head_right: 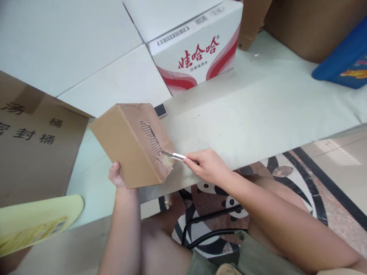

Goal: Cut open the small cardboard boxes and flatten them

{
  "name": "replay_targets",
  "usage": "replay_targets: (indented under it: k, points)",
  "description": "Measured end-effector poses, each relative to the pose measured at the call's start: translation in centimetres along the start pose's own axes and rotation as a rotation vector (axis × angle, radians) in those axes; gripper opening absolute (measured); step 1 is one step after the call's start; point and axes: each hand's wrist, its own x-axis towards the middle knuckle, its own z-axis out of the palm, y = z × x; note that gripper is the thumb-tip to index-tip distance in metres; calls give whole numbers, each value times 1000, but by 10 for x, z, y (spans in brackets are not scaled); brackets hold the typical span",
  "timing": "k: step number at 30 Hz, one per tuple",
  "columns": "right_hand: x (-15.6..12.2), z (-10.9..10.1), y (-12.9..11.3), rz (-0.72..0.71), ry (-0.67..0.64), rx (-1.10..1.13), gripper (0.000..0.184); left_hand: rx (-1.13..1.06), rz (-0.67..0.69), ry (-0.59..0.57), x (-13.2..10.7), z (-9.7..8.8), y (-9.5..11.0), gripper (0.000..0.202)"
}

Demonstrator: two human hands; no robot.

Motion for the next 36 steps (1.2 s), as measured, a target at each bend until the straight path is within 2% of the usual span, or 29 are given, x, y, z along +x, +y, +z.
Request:
replay_targets:
  k: [7, 12, 18, 21, 23, 25, 28, 30, 33, 36]
  points:
    - [2, 3, 2, -24, -76, -52, 38, -79, -108, -61, 1, 0, -1, 53]
    - [3, 0, 4, -6, -45, -51, 37, -121, -60, -8, 2, 9, 4, 49]
    - [1, 1, 4, 33, -145, -59, 34, -152, 20, 39, 5, 10, 5, 48]
    - [-1, 4, 3, 22, -145, -37, 34, -149, 46, 35, 8, 8, 4, 49]
    - [-1, 2, 3, 48, -100, -10, 35, -159, 40, 23, 9, 7, 4, 50]
    - [-1, -2, 5, 96, 8, -15, 35, -188, 35, 0, 10, 7, 6, 51]
    - [3, -7, 16, 149, 209, -143, 32, -252, -19, -40, 9, 10, 12, 56]
    - [6, -6, 24, 140, 280, -265, 32, -272, -80, -70, 6, 16, 15, 57]
    - [8, -1, 29, 15, 372, -337, 30, -252, -113, -136, 0, 31, 16, 54]
    - [4, 5, 20, -206, 335, -166, 36, -157, -191, -180, -6, 47, 7, 46]
